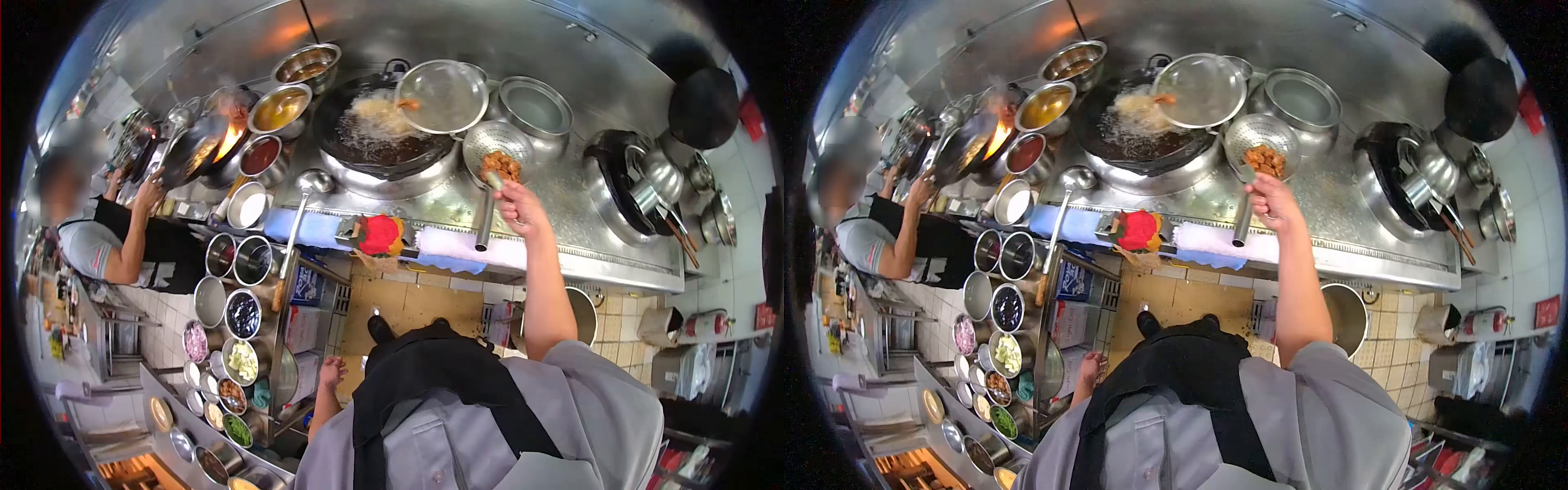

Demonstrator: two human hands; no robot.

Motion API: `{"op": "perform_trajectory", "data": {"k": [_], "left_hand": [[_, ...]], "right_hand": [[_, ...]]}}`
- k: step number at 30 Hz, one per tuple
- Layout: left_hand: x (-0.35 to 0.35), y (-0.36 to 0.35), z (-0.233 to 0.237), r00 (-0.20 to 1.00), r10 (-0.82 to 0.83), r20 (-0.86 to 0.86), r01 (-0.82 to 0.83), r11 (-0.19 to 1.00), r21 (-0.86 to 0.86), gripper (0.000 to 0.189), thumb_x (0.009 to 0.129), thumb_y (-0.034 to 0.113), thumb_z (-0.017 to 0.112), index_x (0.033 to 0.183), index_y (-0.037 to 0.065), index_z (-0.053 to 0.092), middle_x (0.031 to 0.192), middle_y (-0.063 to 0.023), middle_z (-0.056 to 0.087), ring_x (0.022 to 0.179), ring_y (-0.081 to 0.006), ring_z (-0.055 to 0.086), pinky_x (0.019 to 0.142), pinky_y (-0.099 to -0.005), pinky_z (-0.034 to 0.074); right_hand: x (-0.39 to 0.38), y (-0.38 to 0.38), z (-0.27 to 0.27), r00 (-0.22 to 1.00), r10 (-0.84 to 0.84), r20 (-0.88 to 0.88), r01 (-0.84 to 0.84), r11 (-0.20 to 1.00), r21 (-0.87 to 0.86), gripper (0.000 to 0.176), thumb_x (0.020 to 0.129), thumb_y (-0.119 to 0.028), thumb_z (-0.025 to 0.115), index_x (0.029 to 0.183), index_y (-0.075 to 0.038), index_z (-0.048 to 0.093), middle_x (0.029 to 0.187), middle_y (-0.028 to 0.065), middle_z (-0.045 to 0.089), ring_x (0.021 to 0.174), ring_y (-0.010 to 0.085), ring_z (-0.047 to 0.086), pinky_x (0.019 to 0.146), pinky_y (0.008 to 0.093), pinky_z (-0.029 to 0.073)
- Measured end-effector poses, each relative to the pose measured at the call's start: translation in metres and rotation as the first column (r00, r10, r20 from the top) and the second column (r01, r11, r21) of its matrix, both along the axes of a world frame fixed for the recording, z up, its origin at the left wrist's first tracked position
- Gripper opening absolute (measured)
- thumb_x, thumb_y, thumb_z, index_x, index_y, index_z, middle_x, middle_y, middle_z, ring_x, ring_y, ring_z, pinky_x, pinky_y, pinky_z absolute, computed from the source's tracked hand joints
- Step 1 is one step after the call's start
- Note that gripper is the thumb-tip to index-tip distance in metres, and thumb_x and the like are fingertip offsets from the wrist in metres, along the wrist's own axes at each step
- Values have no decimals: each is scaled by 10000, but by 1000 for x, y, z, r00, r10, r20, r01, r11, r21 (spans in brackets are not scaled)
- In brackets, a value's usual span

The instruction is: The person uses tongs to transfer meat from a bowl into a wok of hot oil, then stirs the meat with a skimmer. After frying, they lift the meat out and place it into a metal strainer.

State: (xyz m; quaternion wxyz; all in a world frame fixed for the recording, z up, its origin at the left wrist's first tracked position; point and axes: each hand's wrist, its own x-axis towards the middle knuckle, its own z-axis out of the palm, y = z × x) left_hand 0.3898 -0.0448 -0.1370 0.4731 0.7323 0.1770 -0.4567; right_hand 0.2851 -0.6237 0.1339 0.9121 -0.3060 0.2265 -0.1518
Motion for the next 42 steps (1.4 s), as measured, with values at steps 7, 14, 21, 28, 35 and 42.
{"op": "perform_trajectory", "data": {"k": [7,14,21,28,35,42], "left_hand": [[1,1,-17,995,-99,-27,99,995,-17,211,843,291,479,992,143,471,821,-11,553,623,-151,550,488,-307,380],[19,-16,-5,991,-132,20,132,991,-12,210,855,270,464,979,103,490,842,-45,565,632,-155,567,446,-296,390],[30,-31,23,981,-177,82,173,983,54,237,843,291,499,994,108,495,867,-44,573,699,-168,582,467,-305,424],[25,-6,23,995,-68,76,67,997,25,284,840,340,500,1034,134,489,925,-29,576,721,-151,582,508,-297,401],[-30,33,0,989,146,2,-146,989,-5,220,846,320,488,963,134,475,868,-36,551,633,-176,542,481,-323,391],[-71,73,-15,997,76,-22,-77,996,-35,192,840,306,483,949,147,473,844,-31,566,621,-165,535,487,-334,385]], "right_hand": [[-92,-23,21,841,-422,-339,162,794,-586,206,826,-38,409,1031,-21,404,734,64,491,445,62,363,339,174,258],[-100,-29,6,618,-658,-431,87,602,-794,228,853,-74,390,1062,-9,452,679,55,514,428,91,423,353,220,318],[-30,-25,47,858,-414,-305,83,697,-712,227,884,-107,368,1073,-27,466,719,42,506,441,71,381,356,193,285],[89,-61,26,796,-453,-402,-261,342,-903,280,850,-124,412,1086,10,480,678,123,570,440,148,480,377,279,374],[144,-52,-21,846,-135,-515,-311,660,-684,151,839,-108,382,764,-19,479,537,67,483,386,146,446,340,270,364],[166,-16,-34,872,74,-484,-307,852,-423,18,850,-72,436,844,-85,426,605,21,474,416,64,389,340,187,318]]}}
